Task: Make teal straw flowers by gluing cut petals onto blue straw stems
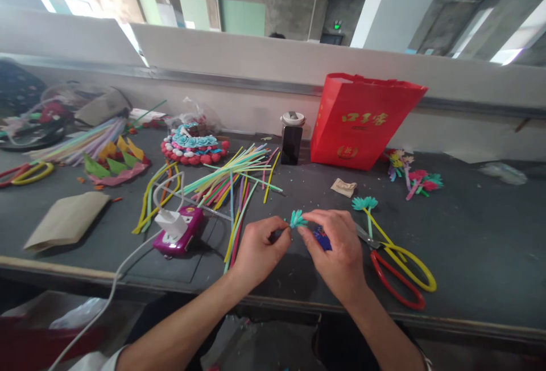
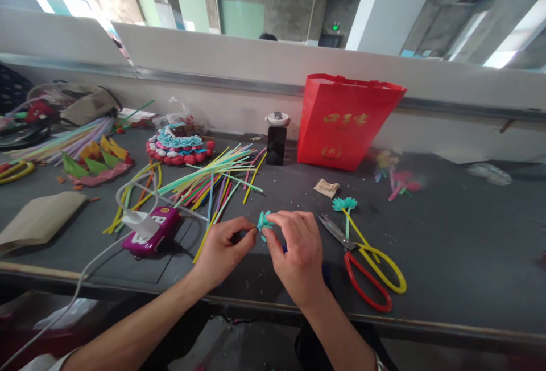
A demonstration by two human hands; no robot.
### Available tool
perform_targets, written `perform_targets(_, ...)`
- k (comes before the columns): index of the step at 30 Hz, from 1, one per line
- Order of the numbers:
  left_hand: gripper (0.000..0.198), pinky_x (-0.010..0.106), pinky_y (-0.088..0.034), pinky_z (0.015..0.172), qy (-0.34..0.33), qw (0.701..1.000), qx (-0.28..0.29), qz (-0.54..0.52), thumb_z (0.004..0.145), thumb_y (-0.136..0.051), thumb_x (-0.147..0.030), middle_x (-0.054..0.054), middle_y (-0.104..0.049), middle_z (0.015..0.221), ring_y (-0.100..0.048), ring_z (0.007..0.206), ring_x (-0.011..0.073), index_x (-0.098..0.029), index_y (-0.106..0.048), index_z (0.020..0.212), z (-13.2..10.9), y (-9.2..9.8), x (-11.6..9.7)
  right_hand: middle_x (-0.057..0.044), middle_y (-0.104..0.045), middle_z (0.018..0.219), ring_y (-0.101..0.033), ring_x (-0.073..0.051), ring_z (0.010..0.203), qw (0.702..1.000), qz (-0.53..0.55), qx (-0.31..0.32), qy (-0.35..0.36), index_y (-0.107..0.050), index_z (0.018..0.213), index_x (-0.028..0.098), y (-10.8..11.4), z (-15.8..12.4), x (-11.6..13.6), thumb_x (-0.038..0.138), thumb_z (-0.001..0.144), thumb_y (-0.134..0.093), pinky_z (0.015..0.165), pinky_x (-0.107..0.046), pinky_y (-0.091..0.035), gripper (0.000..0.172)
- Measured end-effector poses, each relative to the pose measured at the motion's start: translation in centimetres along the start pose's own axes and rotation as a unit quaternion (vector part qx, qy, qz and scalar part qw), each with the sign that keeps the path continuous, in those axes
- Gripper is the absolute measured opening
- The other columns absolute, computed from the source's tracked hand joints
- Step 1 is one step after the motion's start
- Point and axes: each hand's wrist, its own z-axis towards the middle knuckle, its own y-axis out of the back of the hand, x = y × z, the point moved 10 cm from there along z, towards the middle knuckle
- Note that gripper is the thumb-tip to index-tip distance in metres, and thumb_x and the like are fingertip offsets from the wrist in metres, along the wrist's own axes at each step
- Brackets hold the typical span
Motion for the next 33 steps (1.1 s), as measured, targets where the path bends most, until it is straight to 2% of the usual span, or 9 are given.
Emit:
perform_targets(4,0.018,0.021,-0.029,0.054,-0.048,0.997,0.003,0.067,0.082,-0.051,-0.016,-0.005,-0.045,0.056,-0.04,0.053,0.0083,-0.016,-0.06,0.066,-0.3,-0.4,-0.7,-0.004,-0.069,0.095,-0.059,-0.019,0.091,1.0,-0.001,0.005,-0.004,-0.066,0.104,0.023,0.0,0.0,-0.1,0.018,0.088,-0.063,0.086,-0.038,-0.047,0.016)
perform_targets(8,0.018,0.021,-0.029,0.054,-0.067,0.994,0.007,0.084,0.08,-0.05,-0.012,-0.005,-0.044,0.056,-0.04,0.053,0.0081,-0.016,-0.057,0.064,-0.5,-0.7,-1.0,-0.004,-0.068,0.094,-0.057,-0.019,0.09,1.0,-0.007,0.012,-0.007,-0.068,0.099,0.024,-0.1,0.0,-0.2,0.017,0.087,-0.064,0.085,-0.038,-0.047,0.014)
perform_targets(18,0.019,0.02,-0.032,0.055,-0.042,0.998,0.006,0.035,0.082,-0.051,-0.014,-0.004,-0.051,0.057,-0.045,0.054,0.0088,-0.016,-0.063,0.068,-0.3,-0.1,-1.7,-0.003,-0.067,0.085,-0.058,-0.019,0.086,1.0,-0.001,-0.021,-0.022,-0.063,0.088,0.022,0.6,0.1,-0.7,0.017,0.09,-0.06,0.082,-0.037,-0.047,0.006)
perform_targets(26,0.021,0.021,-0.032,0.055,-0.032,0.999,0.008,0.024,0.081,-0.052,-0.018,-0.003,-0.052,0.056,-0.045,0.054,0.0092,-0.016,-0.064,0.064,-0.3,-0.1,-1.6,-0.003,-0.068,0.085,-0.059,-0.02,0.085,0.999,-0.003,-0.014,-0.04,-0.065,0.086,0.022,0.4,0.0,-1.2,0.021,0.09,-0.059,0.081,-0.038,-0.047,0.007)
perform_targets(29,0.02,0.021,-0.033,0.054,0.002,1.0,0.009,-0.021,0.081,-0.055,-0.023,-0.002,-0.052,0.057,-0.044,0.055,0.0094,-0.016,-0.065,0.065,-0.1,-0.2,-0.7,-0.004,-0.069,0.09,-0.06,-0.02,0.089,0.999,0.006,-0.021,-0.033,-0.065,0.095,0.022,0.8,0.0,-0.9,0.02,0.09,-0.06,0.084,-0.038,-0.048,0.008)
perform_targets(33,0.021,0.02,-0.029,0.048,0.101,0.985,0.012,-0.138,0.079,-0.06,-0.03,-0.004,-0.049,0.056,-0.037,0.052,0.008,-0.014,-0.066,0.067,0.0,-0.6,1.9,-0.006,-0.068,0.096,-0.06,-0.02,0.093,0.999,0.021,-0.04,-0.021,-0.063,0.106,0.021,1.5,0.0,-0.5,0.017,0.088,-0.062,0.085,-0.039,-0.048,0.018)
